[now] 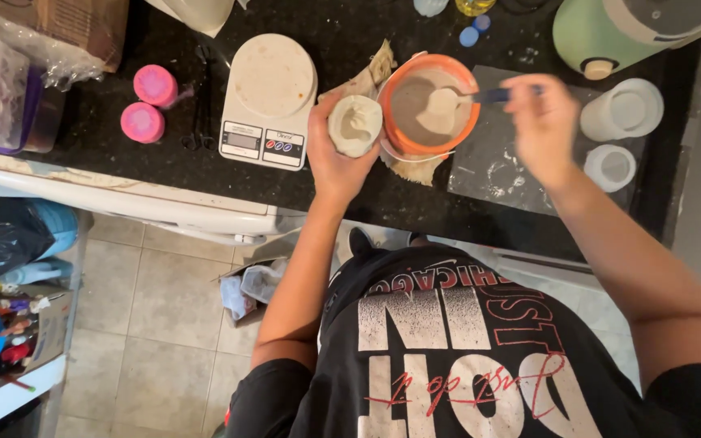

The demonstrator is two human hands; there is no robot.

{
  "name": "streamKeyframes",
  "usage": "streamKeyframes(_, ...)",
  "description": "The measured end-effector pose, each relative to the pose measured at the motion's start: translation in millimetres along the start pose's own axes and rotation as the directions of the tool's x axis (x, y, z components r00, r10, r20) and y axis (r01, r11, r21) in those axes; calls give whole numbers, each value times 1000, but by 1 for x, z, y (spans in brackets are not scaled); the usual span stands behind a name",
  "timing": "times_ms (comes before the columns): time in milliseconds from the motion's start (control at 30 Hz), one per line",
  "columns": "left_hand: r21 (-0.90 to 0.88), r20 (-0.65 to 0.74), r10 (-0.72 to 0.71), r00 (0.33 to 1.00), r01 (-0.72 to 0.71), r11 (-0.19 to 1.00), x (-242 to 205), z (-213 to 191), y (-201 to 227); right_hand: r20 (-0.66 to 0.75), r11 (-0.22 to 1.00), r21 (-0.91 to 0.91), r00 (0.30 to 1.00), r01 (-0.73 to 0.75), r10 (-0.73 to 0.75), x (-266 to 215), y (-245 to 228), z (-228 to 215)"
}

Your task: Filling a small mold with a white mixture using a spoon and inspecting a silicone mold

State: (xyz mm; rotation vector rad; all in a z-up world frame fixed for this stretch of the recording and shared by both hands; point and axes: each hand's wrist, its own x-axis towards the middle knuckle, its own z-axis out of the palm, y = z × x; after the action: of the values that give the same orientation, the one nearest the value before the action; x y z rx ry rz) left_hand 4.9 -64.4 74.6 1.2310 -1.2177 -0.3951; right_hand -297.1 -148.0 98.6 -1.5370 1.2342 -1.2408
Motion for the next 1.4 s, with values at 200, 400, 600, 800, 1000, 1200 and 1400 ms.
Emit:
streamKeyframes(200, 7, -118, 22, 993, -22, 1000, -5, 6, -7, 476, 742, -354, 793, 569, -380, -10, 23, 25)
streamKeyframes(400, -9, -108, 113, 988, -114, 993, -5, 10, 1, 199, 964, -215, 973, 157, -114, -27, 41, 27)
streamKeyframes(600, 10, 20, 69, 997, -69, 998, 2, 9, 11, -48, 851, 335, 894, -405, 445, -25, 30, 20)
streamKeyframes(800, 32, 35, 25, 999, -26, 999, 9, 17, 0, -56, 773, 503, 878, -387, 475, -17, 12, -11)
streamKeyframes(1000, 27, 91, -20, 996, 18, 999, 16, 32, -8, -31, 829, 503, 953, -245, 301, 3, -29, -49)
streamKeyframes(1200, 14, 101, -15, 995, 14, 1000, 23, 50, -6, -207, 863, 474, 931, -174, 301, 32, -99, -77)
streamKeyframes(1400, -13, 130, 14, 991, -12, 1000, 28, 69, 7, -284, 933, 194, 894, -302, 348, 51, -163, -74)
